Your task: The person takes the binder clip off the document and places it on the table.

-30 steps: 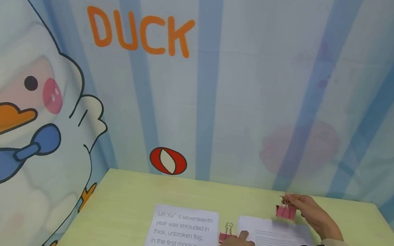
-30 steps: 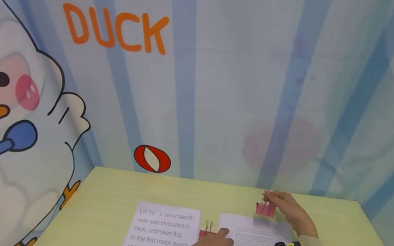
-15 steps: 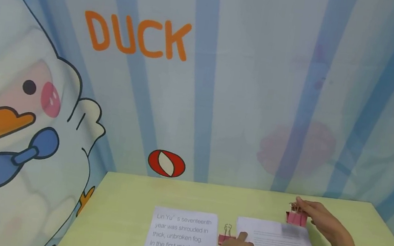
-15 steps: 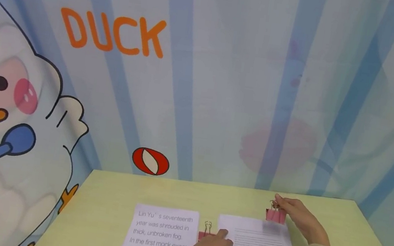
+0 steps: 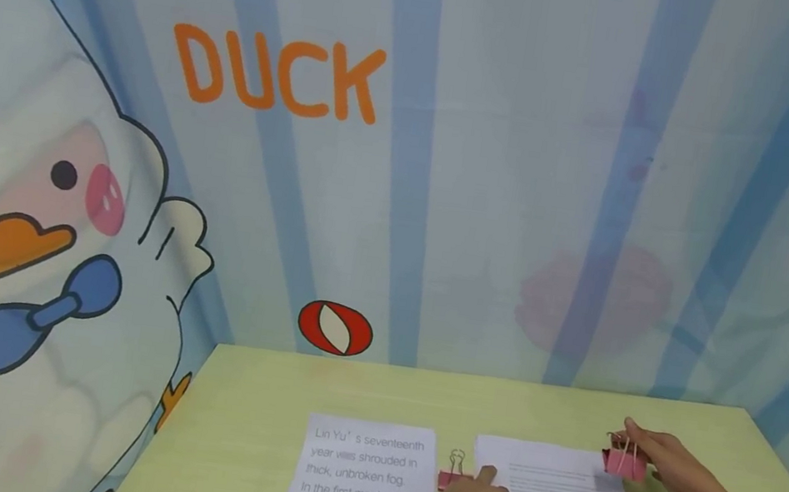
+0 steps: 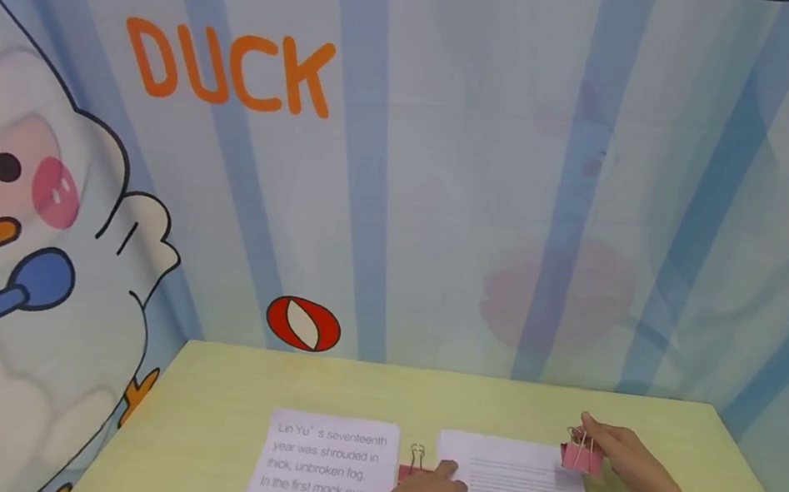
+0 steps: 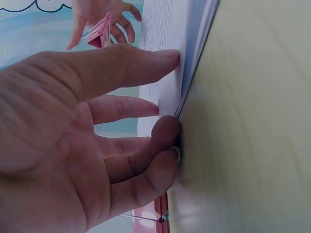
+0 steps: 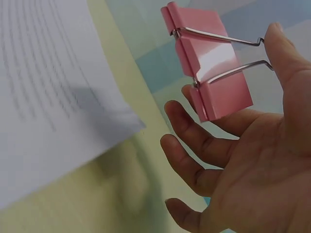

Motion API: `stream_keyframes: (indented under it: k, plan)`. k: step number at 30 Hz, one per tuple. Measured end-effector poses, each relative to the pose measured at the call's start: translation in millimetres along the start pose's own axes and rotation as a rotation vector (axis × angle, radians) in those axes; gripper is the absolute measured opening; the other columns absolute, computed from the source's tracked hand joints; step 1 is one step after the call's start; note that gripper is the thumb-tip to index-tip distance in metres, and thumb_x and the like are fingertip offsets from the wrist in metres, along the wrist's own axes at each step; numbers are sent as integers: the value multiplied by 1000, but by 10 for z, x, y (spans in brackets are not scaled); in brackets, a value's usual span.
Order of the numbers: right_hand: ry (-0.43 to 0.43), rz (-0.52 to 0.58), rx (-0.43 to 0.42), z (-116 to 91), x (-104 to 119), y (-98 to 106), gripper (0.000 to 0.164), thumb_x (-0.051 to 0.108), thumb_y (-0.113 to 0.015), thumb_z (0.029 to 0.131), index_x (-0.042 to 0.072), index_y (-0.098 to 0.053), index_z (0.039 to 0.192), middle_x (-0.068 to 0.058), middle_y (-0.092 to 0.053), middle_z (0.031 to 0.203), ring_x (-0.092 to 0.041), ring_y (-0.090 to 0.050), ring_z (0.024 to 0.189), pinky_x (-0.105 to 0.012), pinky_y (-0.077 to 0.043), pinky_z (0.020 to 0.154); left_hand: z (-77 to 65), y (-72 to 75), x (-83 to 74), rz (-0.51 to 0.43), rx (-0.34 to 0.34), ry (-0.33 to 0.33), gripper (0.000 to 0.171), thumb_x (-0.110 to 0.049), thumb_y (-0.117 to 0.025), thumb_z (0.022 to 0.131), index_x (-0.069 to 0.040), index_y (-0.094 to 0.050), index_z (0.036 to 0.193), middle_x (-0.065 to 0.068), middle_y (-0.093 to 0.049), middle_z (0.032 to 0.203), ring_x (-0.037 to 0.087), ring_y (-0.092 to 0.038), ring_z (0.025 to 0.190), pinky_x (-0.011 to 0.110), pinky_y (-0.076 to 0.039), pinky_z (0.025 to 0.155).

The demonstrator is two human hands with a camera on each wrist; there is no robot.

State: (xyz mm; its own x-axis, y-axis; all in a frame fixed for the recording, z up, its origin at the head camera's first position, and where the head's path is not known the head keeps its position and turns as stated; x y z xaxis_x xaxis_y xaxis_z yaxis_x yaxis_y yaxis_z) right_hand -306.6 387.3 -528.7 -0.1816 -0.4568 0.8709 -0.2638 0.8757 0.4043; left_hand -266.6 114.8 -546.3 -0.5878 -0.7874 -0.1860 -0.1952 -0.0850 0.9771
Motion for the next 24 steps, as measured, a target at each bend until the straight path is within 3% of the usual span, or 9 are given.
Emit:
stream_keyframes:
  k: [8,12,16,19,21,24]
  plan:
    - [-54,22,-12,-45,-232,98,78,49,-25,110,-21,-39,141,-38,-41,145,-59,-21,140,-70,-29,105,12,-18,8,10,-5,-7,41,-27,-90,68,-22,-71,104,-7,-52,108,9,-48,69,21,-46,66]
    - [-75,37,-22,-82,-348,139,77,49,-26,109,-19,-44,139,-34,-48,142,-54,-32,137,-61,-38,102,27,-23,4,25,-6,-16,42,-29,-90,68,-21,-70,105,-6,-53,109,9,-49,70,21,-46,66]
    - [-90,46,-25,-116,-440,186,76,50,-27,109,-17,-46,140,-30,-54,138,-34,-54,125,-46,-46,95,40,-21,8,42,-1,-25,43,-32,-91,69,-21,-71,106,-4,-55,114,9,-51,73,21,-48,70]
    - [-89,56,-19,-134,-486,214,75,49,-28,110,-17,-42,143,-29,-53,140,-15,-58,115,-39,-49,92,37,-24,16,43,3,-19,44,-33,-90,70,-22,-71,107,-4,-56,119,10,-53,75,23,-50,73]
    - [-90,50,-12,-146,-513,230,75,49,-27,110,-17,-41,144,-31,-49,143,-16,-56,117,-39,-49,92,36,-24,17,40,6,-16,44,-33,-90,70,-22,-71,108,-3,-56,122,10,-54,77,23,-50,74]
    - [-91,48,3,-158,-558,235,74,48,-26,110,-15,-40,145,-34,-40,149,-40,-46,133,-48,-46,99,33,-22,10,34,13,-15,45,-33,-90,71,-22,-71,110,-3,-56,124,10,-55,77,23,-51,75]
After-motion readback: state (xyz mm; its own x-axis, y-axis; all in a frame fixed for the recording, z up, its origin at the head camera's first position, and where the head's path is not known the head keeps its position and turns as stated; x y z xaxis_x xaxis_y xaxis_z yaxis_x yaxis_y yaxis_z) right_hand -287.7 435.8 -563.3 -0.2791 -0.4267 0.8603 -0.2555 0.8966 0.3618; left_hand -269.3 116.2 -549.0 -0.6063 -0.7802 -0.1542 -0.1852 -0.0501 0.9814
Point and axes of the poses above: each hand's wrist, its own z-axis towards the middle knuckle, its own y-axis out of the back of the hand, x = y × z, the point moved 7 cm from there along z, towards the middle knuckle
